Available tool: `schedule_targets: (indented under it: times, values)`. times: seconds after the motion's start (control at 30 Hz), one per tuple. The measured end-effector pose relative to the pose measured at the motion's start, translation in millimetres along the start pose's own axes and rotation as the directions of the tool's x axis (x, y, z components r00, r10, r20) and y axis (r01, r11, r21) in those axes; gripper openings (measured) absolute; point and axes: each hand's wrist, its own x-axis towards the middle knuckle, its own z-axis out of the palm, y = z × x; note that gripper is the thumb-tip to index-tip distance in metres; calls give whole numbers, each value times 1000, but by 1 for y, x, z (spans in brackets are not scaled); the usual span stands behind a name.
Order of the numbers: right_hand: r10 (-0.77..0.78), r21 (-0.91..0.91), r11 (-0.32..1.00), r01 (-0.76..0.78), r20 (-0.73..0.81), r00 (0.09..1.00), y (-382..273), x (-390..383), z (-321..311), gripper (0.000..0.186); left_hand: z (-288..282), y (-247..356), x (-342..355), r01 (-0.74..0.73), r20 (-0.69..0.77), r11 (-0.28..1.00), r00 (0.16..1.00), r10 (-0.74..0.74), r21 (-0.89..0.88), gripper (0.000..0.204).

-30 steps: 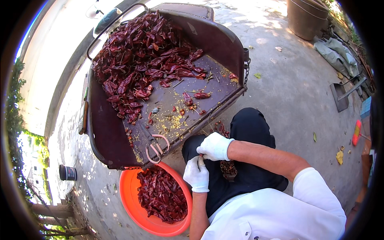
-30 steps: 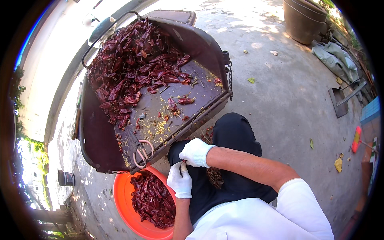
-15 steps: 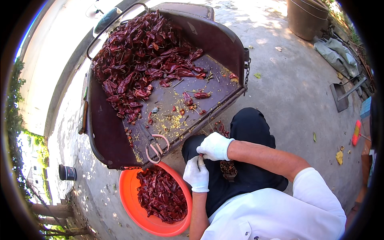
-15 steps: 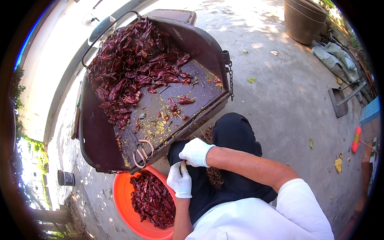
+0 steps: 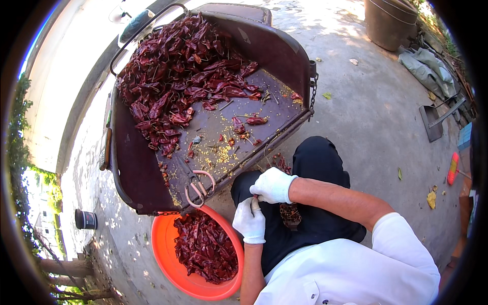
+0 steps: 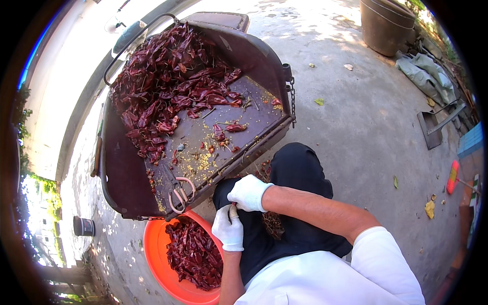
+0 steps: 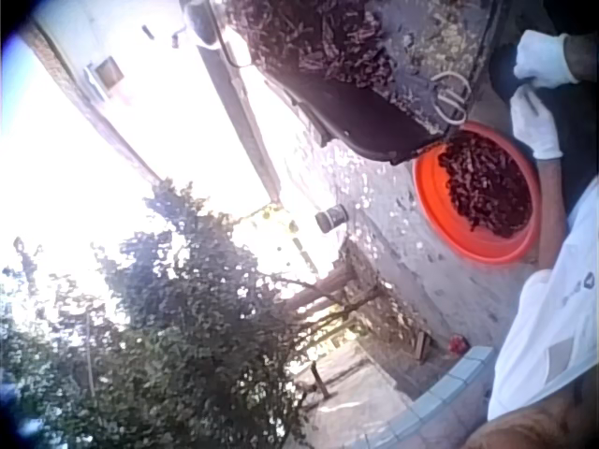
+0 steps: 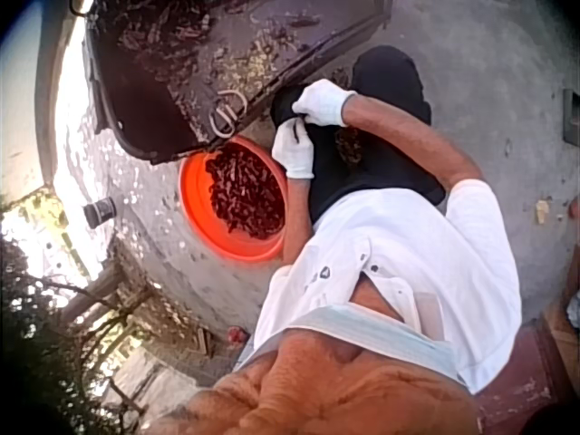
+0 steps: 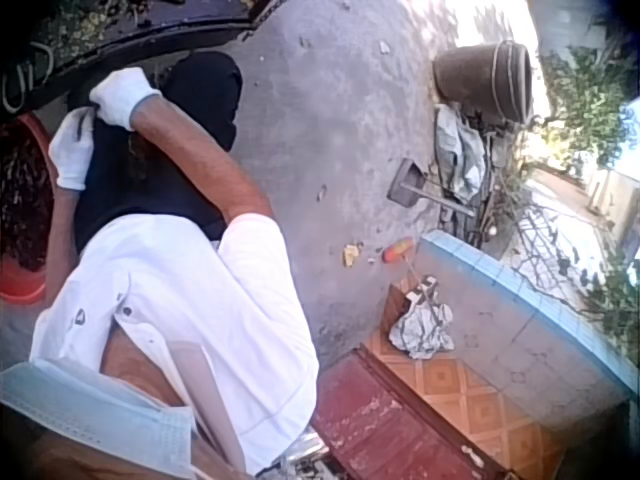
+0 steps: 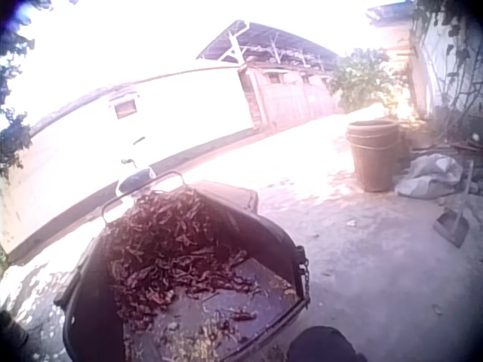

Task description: The person removes seeds from dried red chilies by hand and using scissors, placing the cleaned chili pieces into a red bucket.

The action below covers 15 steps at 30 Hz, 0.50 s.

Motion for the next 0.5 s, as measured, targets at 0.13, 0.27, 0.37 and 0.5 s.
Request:
schedule_targets:
  times: [0.13, 0.27, 0.37, 0.5]
  values:
    - [-4, 1, 1000, 4, 2, 1000, 1, 0, 0, 15, 0, 1, 1, 2, 3, 1000, 1000, -2, 4, 9]
    - [-5, -2, 1000, 5, 3, 1000, 1, 0, 0, 16, 0, 0, 0, 1, 1, 1000, 1000, -1, 4, 9]
    - [-3, -1, 1000, 3, 1, 1000, 2, 0, 2, 16, 0, 1, 1, 5, 6, 1000, 1000, -5, 4, 9]
    - [-4, 5, 1000, 4, 2, 1000, 2, 0, 1, 16, 0, 1, 1, 7, 12, 1000, 1000, -7, 9, 9]
